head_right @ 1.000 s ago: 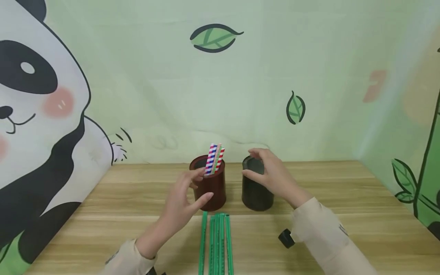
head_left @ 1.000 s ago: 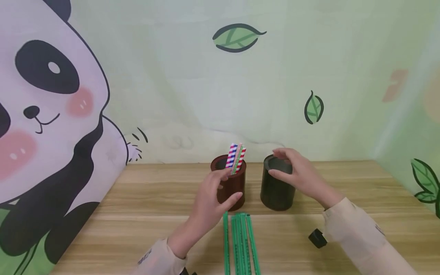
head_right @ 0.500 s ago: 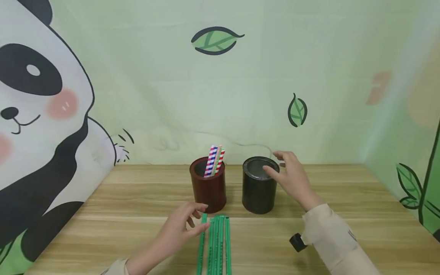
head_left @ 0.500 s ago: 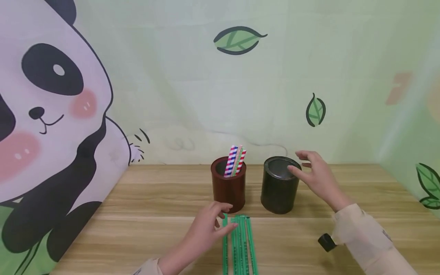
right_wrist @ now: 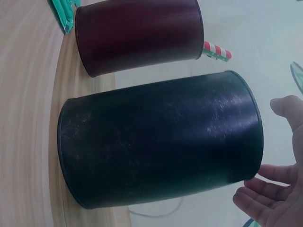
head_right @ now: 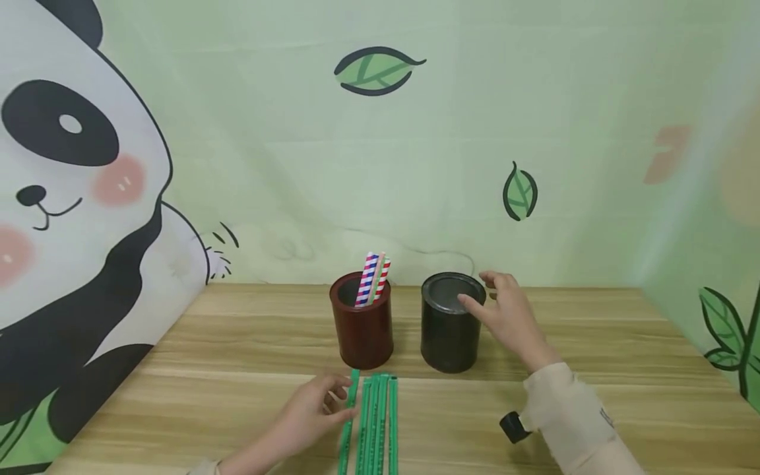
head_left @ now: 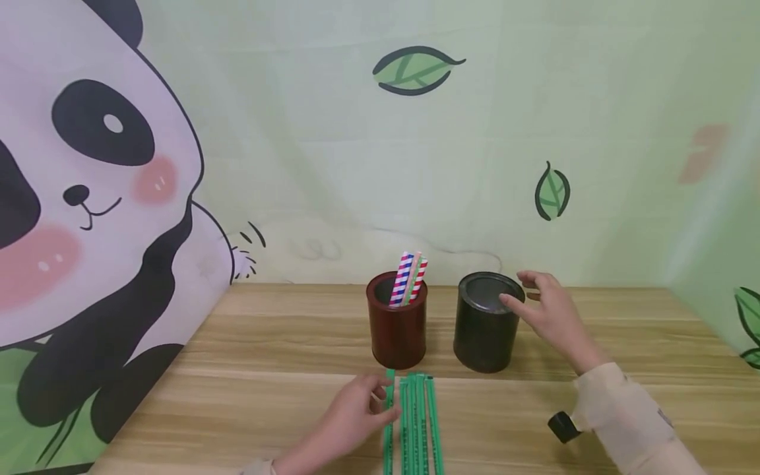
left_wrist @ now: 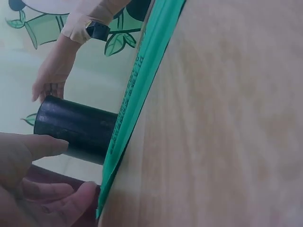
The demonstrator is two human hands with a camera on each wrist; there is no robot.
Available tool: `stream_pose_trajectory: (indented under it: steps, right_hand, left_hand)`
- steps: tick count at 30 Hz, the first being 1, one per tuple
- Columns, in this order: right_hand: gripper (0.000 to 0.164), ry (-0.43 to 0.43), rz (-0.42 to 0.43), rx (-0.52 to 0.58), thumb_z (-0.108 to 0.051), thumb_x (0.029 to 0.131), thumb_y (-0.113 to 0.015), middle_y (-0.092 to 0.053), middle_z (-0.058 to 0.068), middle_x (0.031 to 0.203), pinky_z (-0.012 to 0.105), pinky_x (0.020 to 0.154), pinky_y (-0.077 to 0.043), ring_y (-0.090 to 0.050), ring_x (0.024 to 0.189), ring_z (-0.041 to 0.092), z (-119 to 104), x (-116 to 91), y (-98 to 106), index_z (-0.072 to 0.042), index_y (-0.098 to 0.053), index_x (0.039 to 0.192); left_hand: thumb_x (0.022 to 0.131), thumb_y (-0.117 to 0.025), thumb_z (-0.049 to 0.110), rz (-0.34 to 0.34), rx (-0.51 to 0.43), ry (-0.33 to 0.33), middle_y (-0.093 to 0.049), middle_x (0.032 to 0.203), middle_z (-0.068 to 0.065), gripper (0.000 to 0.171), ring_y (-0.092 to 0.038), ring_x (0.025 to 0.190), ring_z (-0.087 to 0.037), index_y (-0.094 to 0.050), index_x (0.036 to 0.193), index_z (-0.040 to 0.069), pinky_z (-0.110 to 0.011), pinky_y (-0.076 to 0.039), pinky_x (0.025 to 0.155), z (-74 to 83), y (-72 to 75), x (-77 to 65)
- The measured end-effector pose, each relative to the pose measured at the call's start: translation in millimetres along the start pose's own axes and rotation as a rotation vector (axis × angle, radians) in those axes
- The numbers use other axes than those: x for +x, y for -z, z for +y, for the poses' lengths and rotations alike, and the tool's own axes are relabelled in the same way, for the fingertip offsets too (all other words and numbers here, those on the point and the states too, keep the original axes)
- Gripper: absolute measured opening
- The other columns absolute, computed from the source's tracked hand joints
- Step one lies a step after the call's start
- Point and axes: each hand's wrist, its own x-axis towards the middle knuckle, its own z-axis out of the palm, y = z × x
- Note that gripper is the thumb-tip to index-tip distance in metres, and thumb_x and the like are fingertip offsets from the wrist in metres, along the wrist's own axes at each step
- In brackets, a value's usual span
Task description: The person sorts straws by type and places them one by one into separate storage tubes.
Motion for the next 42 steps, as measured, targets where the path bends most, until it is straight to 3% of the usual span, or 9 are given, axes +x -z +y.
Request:
stream_pose_trajectory:
  steps: [5, 10, 16, 24, 30, 42]
  right_hand:
    - [0.07, -0.006, -0.001, -0.041, -0.035, 0.091, -0.063, -0.042, 0.033, 0.136, 0.058, 0.096, -0.046, -0.052, 0.116, 0.05, 0.4, -1.1, -7.3, 0.012, -0.039, 0.137]
    - [0.072, -0.008, -0.007, -0.069, -0.039, 0.091, -0.061, -0.04, 0.033, 0.137, 0.06, 0.097, -0.044, -0.049, 0.118, 0.049, -1.0, -1.5, -10.1, 0.012, -0.038, 0.137]
    - [0.073, 0.01, 0.001, -0.07, -0.04, 0.091, -0.061, -0.04, 0.033, 0.138, 0.061, 0.097, -0.043, -0.047, 0.12, 0.048, -8.7, -1.6, -6.2, 0.012, -0.039, 0.137]
    - [0.072, 0.025, 0.012, -0.149, -0.041, 0.089, -0.064, -0.041, 0.034, 0.138, 0.063, 0.104, -0.035, -0.04, 0.126, 0.049, -11.4, -3.6, -6.3, 0.012, -0.043, 0.134]
    - [0.08, 0.01, -0.027, -0.156, -0.044, 0.088, -0.064, -0.038, 0.035, 0.14, 0.062, 0.106, -0.034, -0.038, 0.129, 0.05, -9.6, -5.0, -14.0, 0.013, -0.037, 0.138]
    - [0.088, -0.007, -0.048, -0.158, -0.048, 0.09, -0.059, -0.037, 0.037, 0.141, 0.062, 0.105, -0.035, -0.039, 0.129, 0.051, -1.5, -4.3, -20.2, 0.017, -0.029, 0.141]
  left_hand:
    - [0.084, -0.073, 0.019, -0.027, -0.05, 0.061, -0.061, 0.09, -0.008, 0.046, -0.059, 0.068, -0.012, -0.055, 0.118, -0.007, -0.026, -0.05, 0.067, -4.9, -3.3, -0.5]
    - [0.082, -0.074, 0.015, -0.011, -0.129, 0.137, -0.056, 0.08, -0.005, 0.05, -0.056, 0.049, -0.01, -0.05, 0.12, -0.008, -0.022, -0.047, 0.057, -7.4, -9.4, 0.2]
    - [0.08, -0.075, 0.011, 0.024, -0.158, 0.202, -0.054, 0.076, -0.005, 0.048, -0.056, 0.048, -0.011, -0.048, 0.116, -0.006, -0.022, -0.044, 0.049, -6.7, -13.1, 2.6]
    - [0.08, -0.075, 0.01, 0.028, -0.093, 0.224, -0.054, 0.073, -0.005, 0.036, -0.058, 0.045, -0.012, -0.051, 0.104, -0.003, -0.021, -0.044, 0.048, -5.9, -16.5, 7.2]
    - [0.079, -0.071, 0.002, 0.042, -0.057, 0.244, -0.054, 0.075, -0.005, 0.026, -0.054, 0.042, -0.011, -0.052, 0.096, -0.002, -0.022, -0.047, 0.042, -8.6, -20.3, 9.0]
    - [0.075, -0.064, -0.005, 0.085, -0.139, 0.193, -0.054, 0.073, -0.005, 0.02, -0.05, 0.038, -0.006, -0.055, 0.093, -0.006, -0.025, -0.048, 0.041, -11.3, -18.6, 7.7]
